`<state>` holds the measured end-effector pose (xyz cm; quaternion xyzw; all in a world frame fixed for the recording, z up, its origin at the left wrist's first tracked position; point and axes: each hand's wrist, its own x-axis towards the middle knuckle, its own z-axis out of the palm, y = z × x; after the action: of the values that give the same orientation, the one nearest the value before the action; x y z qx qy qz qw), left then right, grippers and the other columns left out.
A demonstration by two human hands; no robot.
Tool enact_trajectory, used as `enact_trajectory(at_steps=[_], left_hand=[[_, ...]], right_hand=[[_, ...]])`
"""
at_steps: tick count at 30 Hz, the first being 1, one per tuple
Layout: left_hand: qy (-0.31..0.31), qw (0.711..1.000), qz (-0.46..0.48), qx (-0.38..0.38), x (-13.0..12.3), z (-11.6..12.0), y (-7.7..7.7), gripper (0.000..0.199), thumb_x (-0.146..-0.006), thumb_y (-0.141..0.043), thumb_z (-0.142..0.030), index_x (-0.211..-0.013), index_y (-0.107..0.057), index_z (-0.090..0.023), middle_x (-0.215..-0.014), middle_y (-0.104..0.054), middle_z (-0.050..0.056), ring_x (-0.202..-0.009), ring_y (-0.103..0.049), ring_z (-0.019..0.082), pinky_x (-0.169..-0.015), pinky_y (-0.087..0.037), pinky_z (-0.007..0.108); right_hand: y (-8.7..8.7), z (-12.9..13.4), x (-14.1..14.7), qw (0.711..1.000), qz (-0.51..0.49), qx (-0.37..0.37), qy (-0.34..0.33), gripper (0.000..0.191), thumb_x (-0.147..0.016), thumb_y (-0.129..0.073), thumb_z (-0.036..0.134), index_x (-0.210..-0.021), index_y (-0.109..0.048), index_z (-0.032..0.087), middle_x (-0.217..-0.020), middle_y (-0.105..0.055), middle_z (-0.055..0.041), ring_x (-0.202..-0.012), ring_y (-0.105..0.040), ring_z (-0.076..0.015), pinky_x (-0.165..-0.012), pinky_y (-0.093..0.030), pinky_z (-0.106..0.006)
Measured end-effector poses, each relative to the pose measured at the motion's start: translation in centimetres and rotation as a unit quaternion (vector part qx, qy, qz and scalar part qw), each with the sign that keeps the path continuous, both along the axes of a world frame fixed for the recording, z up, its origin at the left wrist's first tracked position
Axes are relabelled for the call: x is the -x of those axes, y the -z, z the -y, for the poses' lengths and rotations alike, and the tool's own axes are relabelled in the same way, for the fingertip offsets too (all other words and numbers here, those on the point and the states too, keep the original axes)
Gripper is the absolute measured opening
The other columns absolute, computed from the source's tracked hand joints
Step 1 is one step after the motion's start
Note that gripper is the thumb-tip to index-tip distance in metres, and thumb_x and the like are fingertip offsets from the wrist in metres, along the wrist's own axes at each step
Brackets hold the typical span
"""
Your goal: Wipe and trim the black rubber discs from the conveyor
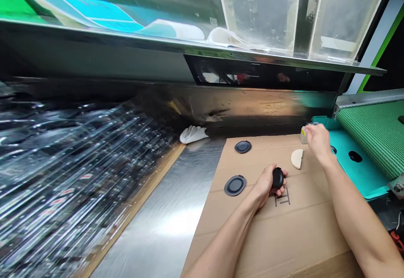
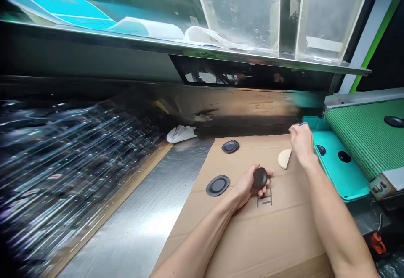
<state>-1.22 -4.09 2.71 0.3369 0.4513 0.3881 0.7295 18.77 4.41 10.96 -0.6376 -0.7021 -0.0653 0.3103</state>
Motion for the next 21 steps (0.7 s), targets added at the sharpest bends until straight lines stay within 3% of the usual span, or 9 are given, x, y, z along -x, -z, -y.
enact_trajectory(at_steps=[3, 7, 14, 21], left_hand=[[-0.005, 1.000, -0.015, -0.016, -0.1, 0.1, 0.2, 0.050, -0.094, -0.034, -0.051, -0.096, -0.062, -0.010, -0.060, -0.061, 0.005, -0.039, -0.055, 0.015, -0.037, -0.040, 0.024], [-0.006, 0.999, -0.030, -0.014, -0.3, 0.2, 0.3, 0.053, -0.093, -0.034, -0.058, -0.091, -0.060, -0.012, -0.058, -0.060, 0.003, -0.039, -0.054, 0.014, -0.036, -0.040, 0.023], [0.005, 0.999, -0.036, -0.037, -0.3, -0.1, 0.5, 0.058, -0.091, -0.034, -0.064, -0.091, -0.059, -0.012, -0.058, -0.060, 0.003, -0.039, -0.056, 0.014, -0.036, -0.039, 0.023], [0.005, 0.998, -0.025, -0.050, -0.3, -0.1, 0.8, 0.062, -0.091, -0.034, -0.066, -0.093, -0.061, -0.010, -0.058, -0.060, 0.003, -0.039, -0.056, 0.014, -0.037, -0.039, 0.023]], right_hand=[[-3.1, -4.4, -1.8, 0.992, 0.032, 0.069, 0.097, 0.021, -0.091, -0.058, 0.028, -0.103, -0.073, 0.018, -0.097, -0.068, -0.0117, -0.092, -0.064, -0.0242, -0.078, -0.047, -0.032], [-4.6, -7.8, -3.1, 0.968, 0.141, 0.198, 0.071, 0.016, -0.084, -0.065, 0.024, -0.095, -0.075, 0.018, -0.094, -0.070, -0.0113, -0.085, -0.066, -0.0210, -0.073, -0.049, -0.027], [-5.3, -9.5, -3.4, 0.941, 0.243, 0.234, 0.035, 0.014, -0.078, -0.068, 0.019, -0.088, -0.078, 0.018, -0.090, -0.072, -0.0108, -0.086, -0.067, -0.0217, -0.075, -0.050, -0.027], [-5.9, -9.9, -3.1, 0.937, 0.245, 0.251, 0.008, 0.014, -0.076, -0.067, 0.016, -0.084, -0.079, 0.017, -0.080, -0.072, -0.0082, -0.073, -0.066, -0.0179, -0.067, -0.049, -0.024]])
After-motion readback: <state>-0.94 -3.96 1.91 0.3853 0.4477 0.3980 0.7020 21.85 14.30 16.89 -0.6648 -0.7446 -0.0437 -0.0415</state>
